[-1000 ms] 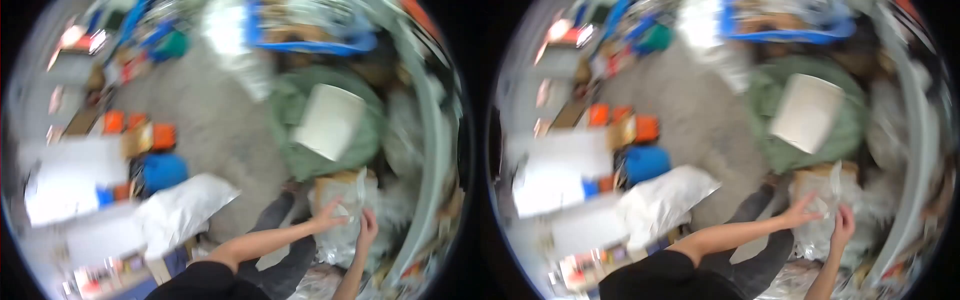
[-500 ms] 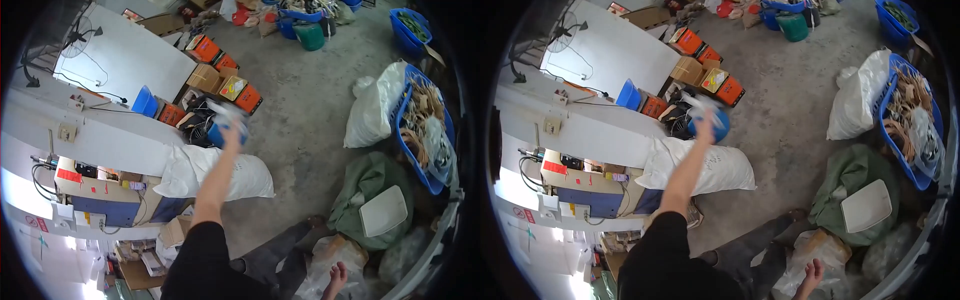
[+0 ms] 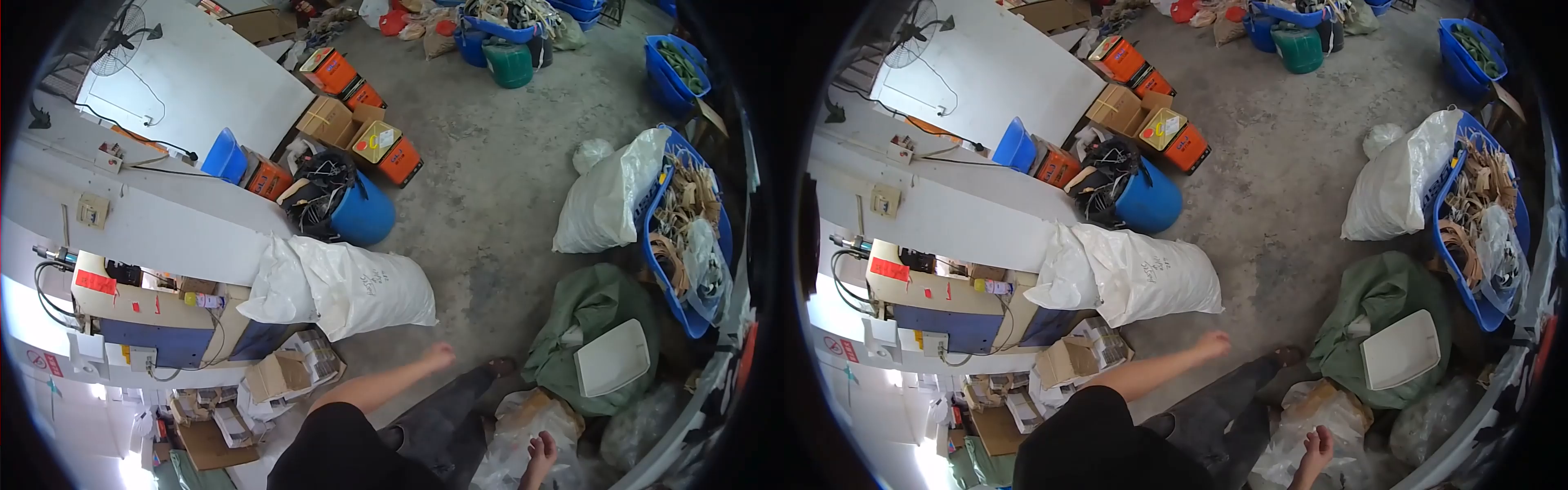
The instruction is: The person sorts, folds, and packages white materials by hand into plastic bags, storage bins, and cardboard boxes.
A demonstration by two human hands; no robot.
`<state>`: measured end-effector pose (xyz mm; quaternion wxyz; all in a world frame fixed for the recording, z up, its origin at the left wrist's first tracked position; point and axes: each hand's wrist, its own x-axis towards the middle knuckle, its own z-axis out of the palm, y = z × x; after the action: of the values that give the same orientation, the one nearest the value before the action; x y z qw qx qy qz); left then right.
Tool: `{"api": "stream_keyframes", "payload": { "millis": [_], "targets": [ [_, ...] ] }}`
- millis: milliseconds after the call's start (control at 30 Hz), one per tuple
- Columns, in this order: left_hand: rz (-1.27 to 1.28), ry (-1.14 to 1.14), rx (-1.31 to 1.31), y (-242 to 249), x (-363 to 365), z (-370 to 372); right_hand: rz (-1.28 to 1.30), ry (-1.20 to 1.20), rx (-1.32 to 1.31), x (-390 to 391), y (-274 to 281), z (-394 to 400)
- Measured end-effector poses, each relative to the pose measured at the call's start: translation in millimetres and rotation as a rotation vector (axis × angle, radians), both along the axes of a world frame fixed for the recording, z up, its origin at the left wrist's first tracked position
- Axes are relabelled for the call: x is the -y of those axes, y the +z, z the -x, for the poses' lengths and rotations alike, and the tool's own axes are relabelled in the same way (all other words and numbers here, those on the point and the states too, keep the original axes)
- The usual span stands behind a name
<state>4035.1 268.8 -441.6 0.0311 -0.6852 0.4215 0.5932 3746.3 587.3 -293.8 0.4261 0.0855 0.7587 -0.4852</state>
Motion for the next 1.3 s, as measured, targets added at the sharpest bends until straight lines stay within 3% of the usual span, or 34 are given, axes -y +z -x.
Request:
{"api": "stream_keyframes", "payload": {
  "millis": [133,333,633,767,800,967,1133,1233,1300],
  "targets": [
    [0.059,-0.362,-0.040,24.5,-58.4,45.6,-0.021,-0.002,-0.009,-12.4,0.0,-4.6],
    [0.038,-0.327,-0.120,40.9,-55.7,52.4,-0.013,-0.022,-0.030,-17.3,0.9,-4.0],
    [0.310,0.003,0.038,75.1,-6.8,-40.5,0.042,0.030,-0.017,7.6,-18.2,0.3],
    [0.369,0.352,-0.036,83.6,93.5,-106.1,-0.069,0.080,0.019,-10.0,-57.9,-7.6],
    [0.386,0.490,-0.063,82.3,118.4,-112.2,-0.105,0.115,0.022,20.3,-54.1,5.5],
    [0.390,0.673,-0.209,69.8,201.0,-143.9,-0.264,0.261,0.138,254.1,-27.9,-3.1],
    [0.463,1.011,-0.404,99.8,269.5,-176.0,0.070,0.693,-0.083,676.9,-10.6,-67.9],
    [0.462,1.137,-0.366,124.7,297.4,-190.1,0.297,1.016,-0.204,910.3,30.0,-171.2],
    [0.457,1.237,-0.321,124.4,318.6,-202.3,0.519,1.259,-0.206,1047.8,10.1,-248.3]
  ]
}}
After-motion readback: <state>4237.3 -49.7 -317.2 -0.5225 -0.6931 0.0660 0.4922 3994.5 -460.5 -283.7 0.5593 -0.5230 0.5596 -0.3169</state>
